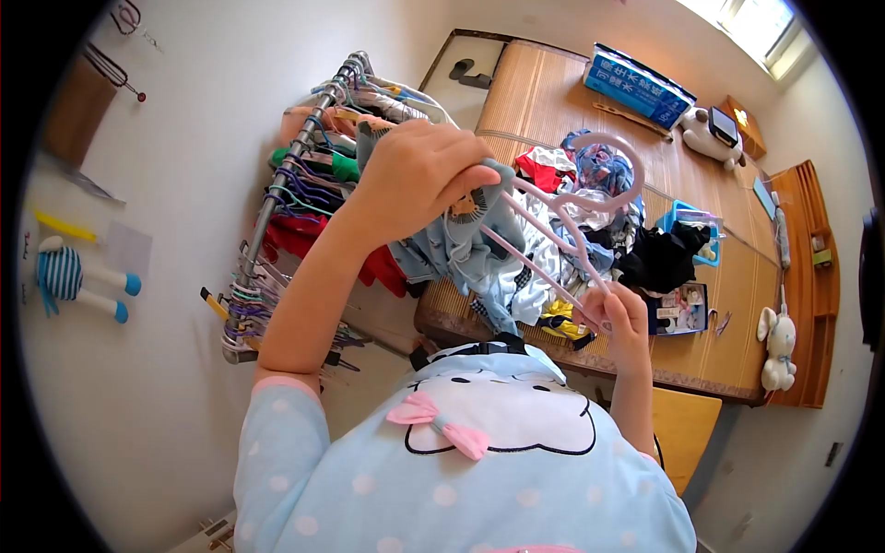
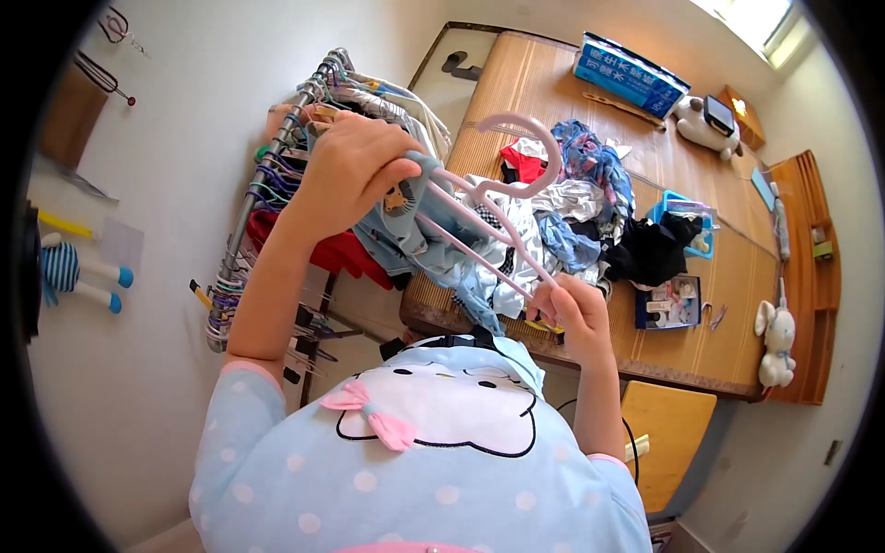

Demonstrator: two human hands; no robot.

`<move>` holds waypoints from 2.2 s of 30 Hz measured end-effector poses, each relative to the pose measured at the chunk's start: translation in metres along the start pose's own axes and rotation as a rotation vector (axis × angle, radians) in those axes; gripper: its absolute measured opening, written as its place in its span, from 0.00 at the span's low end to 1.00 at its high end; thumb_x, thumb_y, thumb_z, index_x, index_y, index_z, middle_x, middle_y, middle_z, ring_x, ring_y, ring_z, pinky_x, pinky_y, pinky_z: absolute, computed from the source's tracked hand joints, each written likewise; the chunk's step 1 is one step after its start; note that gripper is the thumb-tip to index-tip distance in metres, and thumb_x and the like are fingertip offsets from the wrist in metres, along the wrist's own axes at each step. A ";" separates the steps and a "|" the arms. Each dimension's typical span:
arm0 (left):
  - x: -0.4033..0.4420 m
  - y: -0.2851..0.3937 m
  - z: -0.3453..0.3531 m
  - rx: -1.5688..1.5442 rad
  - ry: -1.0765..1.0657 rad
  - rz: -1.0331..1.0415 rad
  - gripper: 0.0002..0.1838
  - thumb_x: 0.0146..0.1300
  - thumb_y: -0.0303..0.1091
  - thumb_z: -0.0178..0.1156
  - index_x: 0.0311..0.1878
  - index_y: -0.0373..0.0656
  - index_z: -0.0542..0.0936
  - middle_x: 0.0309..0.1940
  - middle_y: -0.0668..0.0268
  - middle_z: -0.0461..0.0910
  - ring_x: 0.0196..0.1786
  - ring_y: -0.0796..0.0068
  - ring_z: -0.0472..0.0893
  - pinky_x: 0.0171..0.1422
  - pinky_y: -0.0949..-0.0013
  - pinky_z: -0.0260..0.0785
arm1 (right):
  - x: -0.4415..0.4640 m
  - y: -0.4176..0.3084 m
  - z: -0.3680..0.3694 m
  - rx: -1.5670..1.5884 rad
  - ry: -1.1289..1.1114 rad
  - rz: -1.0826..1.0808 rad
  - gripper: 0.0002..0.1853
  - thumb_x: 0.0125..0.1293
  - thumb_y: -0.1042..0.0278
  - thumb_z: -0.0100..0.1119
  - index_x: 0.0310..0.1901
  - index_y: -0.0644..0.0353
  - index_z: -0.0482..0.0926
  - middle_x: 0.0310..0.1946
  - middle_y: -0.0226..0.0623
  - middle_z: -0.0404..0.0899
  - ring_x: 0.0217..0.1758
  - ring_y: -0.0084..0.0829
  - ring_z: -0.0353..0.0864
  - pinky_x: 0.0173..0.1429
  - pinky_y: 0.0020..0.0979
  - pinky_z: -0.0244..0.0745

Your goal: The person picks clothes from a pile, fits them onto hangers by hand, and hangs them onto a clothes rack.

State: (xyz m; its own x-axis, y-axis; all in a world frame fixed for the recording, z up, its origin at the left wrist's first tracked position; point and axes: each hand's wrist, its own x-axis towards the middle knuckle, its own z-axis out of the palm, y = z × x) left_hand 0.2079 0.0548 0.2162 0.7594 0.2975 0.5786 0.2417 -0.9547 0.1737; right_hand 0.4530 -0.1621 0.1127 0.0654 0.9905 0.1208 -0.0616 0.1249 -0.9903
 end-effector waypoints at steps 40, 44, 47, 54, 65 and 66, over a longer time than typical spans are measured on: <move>-0.030 0.007 0.054 0.510 0.542 0.013 0.19 0.60 0.44 0.64 0.55 0.59 0.83 0.23 0.77 0.69 0.24 0.79 0.69 0.28 0.72 0.57 | 0.061 -0.080 0.026 -0.344 0.296 0.034 0.31 0.52 0.86 0.59 0.61 0.58 0.72 0.39 0.33 0.72 0.30 0.23 0.82 0.29 0.20 0.75; -0.034 0.002 0.041 0.131 0.670 -0.209 0.12 0.61 0.39 0.66 0.47 0.49 0.83 0.24 0.71 0.76 0.27 0.73 0.77 0.31 0.73 0.64 | 0.058 -0.123 0.005 -0.414 0.083 -0.119 0.35 0.52 0.73 0.71 0.64 0.59 0.69 0.40 0.32 0.70 0.31 0.20 0.81 0.29 0.18 0.72; -0.034 -0.008 0.031 -0.096 0.784 -0.238 0.13 0.61 0.35 0.67 0.46 0.43 0.78 0.25 0.67 0.78 0.25 0.73 0.76 0.32 0.74 0.68 | 0.064 -0.158 -0.002 -1.048 0.100 -0.359 0.33 0.53 0.68 0.71 0.62 0.58 0.71 0.40 0.32 0.72 0.33 0.24 0.80 0.35 0.24 0.72; -0.031 0.002 0.014 -0.178 0.564 -0.351 0.21 0.57 0.36 0.69 0.52 0.43 0.75 0.33 0.67 0.78 0.42 0.67 0.74 0.56 0.64 0.58 | 0.096 -0.102 0.018 -1.192 0.018 -0.519 0.09 0.63 0.73 0.60 0.44 0.61 0.74 0.29 0.40 0.78 0.28 0.38 0.78 0.31 0.32 0.71; -0.256 -0.073 0.001 0.078 -0.020 -0.928 0.15 0.66 0.35 0.56 0.53 0.40 0.74 0.48 0.59 0.77 0.56 0.59 0.75 0.65 0.54 0.62 | 0.040 -0.074 0.043 -0.653 -0.156 -0.045 0.07 0.61 0.80 0.59 0.40 0.68 0.76 0.28 0.25 0.75 0.30 0.13 0.69 0.35 0.17 0.64; -0.280 -0.075 0.002 0.292 -0.221 -0.921 0.15 0.65 0.38 0.57 0.50 0.40 0.75 0.47 0.58 0.77 0.55 0.59 0.75 0.66 0.50 0.60 | 0.041 -0.070 0.051 -0.595 -0.115 -0.044 0.07 0.59 0.79 0.62 0.40 0.67 0.77 0.26 0.26 0.75 0.28 0.13 0.67 0.32 0.17 0.62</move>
State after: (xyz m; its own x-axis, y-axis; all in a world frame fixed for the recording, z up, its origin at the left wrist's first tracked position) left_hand -0.0215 0.0430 0.0398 0.2886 0.9458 0.1492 0.9113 -0.3191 0.2601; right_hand 0.4096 -0.1274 0.1903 -0.0549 0.9891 0.1368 0.5083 0.1456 -0.8488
